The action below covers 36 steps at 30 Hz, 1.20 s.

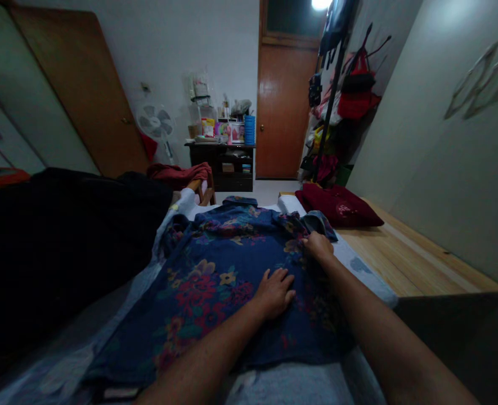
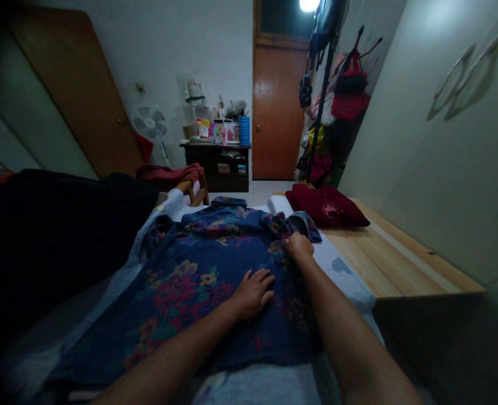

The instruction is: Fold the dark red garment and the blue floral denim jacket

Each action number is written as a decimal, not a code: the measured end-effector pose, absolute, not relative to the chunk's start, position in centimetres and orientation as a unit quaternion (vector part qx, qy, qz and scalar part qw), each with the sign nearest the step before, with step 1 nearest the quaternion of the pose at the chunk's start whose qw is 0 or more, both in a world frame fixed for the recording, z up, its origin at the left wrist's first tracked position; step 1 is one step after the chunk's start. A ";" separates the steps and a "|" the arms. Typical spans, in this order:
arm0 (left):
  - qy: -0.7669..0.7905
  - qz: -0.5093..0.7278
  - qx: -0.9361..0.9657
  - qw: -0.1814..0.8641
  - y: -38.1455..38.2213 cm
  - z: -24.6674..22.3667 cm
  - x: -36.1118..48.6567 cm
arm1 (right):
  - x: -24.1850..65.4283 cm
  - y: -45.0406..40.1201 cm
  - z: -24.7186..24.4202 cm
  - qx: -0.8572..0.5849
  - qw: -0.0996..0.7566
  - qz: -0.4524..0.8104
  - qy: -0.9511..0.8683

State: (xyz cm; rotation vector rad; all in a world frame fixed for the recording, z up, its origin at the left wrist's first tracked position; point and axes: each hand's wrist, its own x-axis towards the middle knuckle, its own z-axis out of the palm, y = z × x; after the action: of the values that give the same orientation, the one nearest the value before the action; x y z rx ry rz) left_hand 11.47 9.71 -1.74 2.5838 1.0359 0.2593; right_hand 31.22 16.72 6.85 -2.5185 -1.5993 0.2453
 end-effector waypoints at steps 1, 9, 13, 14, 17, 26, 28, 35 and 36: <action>0.373 0.107 0.905 0.178 10.3 -1.5 12.1 | 31.5 17.1 6.9 -0.838 0.076 0.082 -0.534; 0.411 0.189 0.863 0.226 15.9 -0.2 19.7 | 32.8 18.4 6.6 -0.831 0.084 0.064 -0.547; 0.414 0.174 0.862 0.236 16.6 -1.5 20.9 | 33.1 18.1 6.0 -0.833 0.097 0.036 -0.544; 0.411 0.166 0.866 0.230 16.6 -1.9 20.7 | 33.1 18.0 5.8 -0.833 0.098 0.029 -0.543; 0.411 0.139 0.879 0.200 16.2 -2.9 19.4 | 33.2 17.7 5.4 -0.832 0.094 0.004 -0.547; 0.355 0.060 0.922 0.144 12.9 -3.4 14.6 | 33.1 17.6 4.9 -0.828 0.094 0.004 -0.552; 0.321 0.050 0.934 0.147 11.6 -3.2 13.5 | 33.3 17.6 5.1 -0.831 0.093 0.024 -0.549; 0.263 0.083 0.944 0.182 8.0 -2.8 12.4 | 33.8 15.6 5.6 -0.807 0.066 0.088 -0.581; 0.267 0.085 0.943 0.181 7.7 -2.8 12.5 | 33.7 15.1 5.6 -0.805 0.059 0.087 -0.584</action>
State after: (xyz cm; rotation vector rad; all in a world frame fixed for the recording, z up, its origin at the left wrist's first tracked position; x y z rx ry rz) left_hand 12.48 7.72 -2.81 2.6627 0.7547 0.2399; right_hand 33.74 15.12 5.64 -2.4389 -1.7675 0.2624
